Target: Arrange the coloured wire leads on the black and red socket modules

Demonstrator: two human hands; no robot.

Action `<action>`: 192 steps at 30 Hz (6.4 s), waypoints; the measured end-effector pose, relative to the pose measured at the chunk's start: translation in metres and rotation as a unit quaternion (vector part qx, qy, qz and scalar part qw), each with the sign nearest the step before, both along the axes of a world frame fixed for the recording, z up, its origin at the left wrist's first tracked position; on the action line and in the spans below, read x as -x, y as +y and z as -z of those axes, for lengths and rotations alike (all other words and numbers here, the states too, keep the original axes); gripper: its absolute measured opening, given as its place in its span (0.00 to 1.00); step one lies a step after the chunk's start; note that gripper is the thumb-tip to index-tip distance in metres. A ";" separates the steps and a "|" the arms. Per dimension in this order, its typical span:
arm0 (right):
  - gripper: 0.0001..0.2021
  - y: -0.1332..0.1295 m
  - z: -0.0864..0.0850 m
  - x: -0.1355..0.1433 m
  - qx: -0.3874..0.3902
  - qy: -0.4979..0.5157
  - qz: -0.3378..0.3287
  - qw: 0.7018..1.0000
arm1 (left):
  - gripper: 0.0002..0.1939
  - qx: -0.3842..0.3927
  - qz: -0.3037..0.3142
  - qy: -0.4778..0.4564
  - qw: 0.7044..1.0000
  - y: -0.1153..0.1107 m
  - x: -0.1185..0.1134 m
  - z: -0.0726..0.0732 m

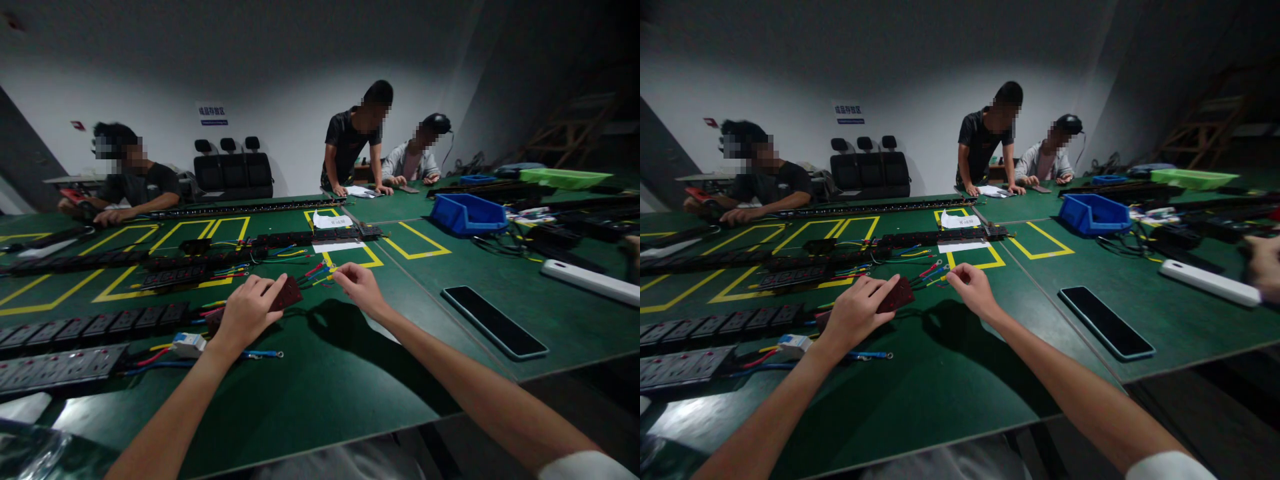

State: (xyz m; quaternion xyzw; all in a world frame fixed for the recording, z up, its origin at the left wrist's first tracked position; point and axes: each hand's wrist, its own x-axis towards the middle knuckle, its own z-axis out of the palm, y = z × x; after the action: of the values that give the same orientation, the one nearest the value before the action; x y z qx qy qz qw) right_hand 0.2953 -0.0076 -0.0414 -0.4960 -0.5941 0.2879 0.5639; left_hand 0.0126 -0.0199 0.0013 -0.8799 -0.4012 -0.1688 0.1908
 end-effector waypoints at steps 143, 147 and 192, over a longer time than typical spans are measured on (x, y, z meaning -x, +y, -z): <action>0.27 -0.011 0.003 0.024 0.126 0.282 0.000 0.951 | 0.40 0.011 0.026 -0.009 1.000 0.001 -0.002 0.007; 0.26 -0.011 0.002 0.024 0.116 0.272 -0.006 0.955 | 0.40 0.011 0.022 -0.007 1.000 0.001 -0.002 0.007; 0.25 -0.006 0.010 0.021 0.127 0.250 -0.022 0.960 | 0.38 0.023 0.018 0.009 1.000 0.003 0.000 0.008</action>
State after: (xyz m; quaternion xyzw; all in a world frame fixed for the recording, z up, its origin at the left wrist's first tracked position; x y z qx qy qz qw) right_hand 0.2743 -0.0141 -0.0516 -0.4624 -0.4032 0.4880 0.6209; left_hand 0.0128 -0.0165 -0.0069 -0.8928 -0.3868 -0.1549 0.1714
